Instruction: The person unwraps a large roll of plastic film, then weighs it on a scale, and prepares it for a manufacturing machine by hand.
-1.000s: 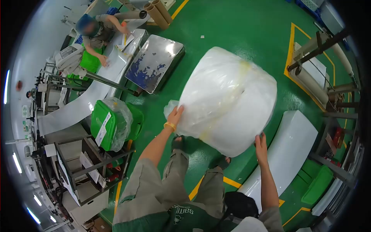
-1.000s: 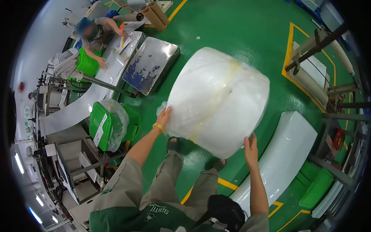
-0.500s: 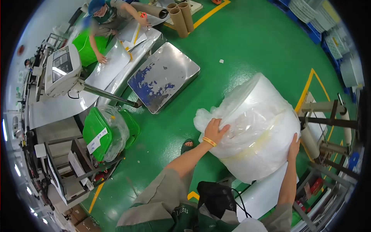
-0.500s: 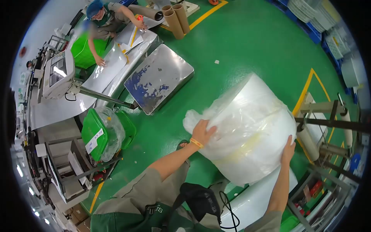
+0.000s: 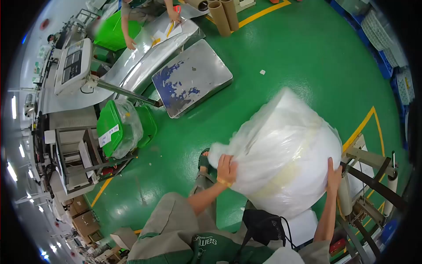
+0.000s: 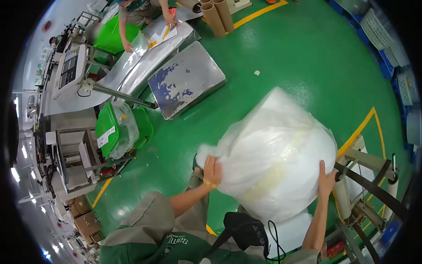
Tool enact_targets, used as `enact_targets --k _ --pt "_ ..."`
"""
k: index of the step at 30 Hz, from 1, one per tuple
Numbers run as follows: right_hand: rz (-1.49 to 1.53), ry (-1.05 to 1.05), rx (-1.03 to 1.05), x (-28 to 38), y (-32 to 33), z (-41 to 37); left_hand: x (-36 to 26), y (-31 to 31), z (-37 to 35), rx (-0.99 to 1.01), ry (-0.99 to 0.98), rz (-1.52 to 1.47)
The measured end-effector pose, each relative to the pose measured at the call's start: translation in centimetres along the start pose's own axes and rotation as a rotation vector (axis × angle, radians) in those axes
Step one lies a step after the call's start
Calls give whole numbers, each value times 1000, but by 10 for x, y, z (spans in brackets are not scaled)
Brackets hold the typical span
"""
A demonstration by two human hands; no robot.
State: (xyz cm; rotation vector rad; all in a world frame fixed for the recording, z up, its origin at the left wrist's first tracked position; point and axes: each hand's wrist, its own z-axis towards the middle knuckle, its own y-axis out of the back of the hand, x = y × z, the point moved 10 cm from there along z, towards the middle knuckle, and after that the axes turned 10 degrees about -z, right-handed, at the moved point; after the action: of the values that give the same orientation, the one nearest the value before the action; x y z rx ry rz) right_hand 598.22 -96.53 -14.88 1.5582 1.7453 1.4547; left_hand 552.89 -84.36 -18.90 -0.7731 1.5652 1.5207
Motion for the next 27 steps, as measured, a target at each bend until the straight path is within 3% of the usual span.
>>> enact_targets --k 2,4,6,9,11,14,16,19,22,24,27 --pt "-12 135 18 21 0 13 24 -5 -56 -65 -23 56" --pt "-27 239 36 50 0 25 54 -21 -112 19 216 -16" --pt "-71 302 63 83 2 31 89 -46 -182 36 292 65" --pt "14 534 141 138 -6 47 8 -69 -167 324 374 -189" --pt "-134 581 190 164 -13 55 -6 -85 -167 348 290 -143" --pt "351 635 206 167 -16 81 -9 -78 -151 102 437 -209" --pt "353 541 163 158 13 67 7 -76 -161 -2 662 -92" --pt "206 357 204 70 4 67 0 -62 -107 -152 519 -40" --pt "396 -128 321 -25 -33 54 -3 -57 -38 -53 394 37" --pt "446 -206 288 -38 -48 47 -17 -40 17 -150 255 -42" --pt "408 28 118 16 -51 58 -11 -27 99 -103 345 -223"
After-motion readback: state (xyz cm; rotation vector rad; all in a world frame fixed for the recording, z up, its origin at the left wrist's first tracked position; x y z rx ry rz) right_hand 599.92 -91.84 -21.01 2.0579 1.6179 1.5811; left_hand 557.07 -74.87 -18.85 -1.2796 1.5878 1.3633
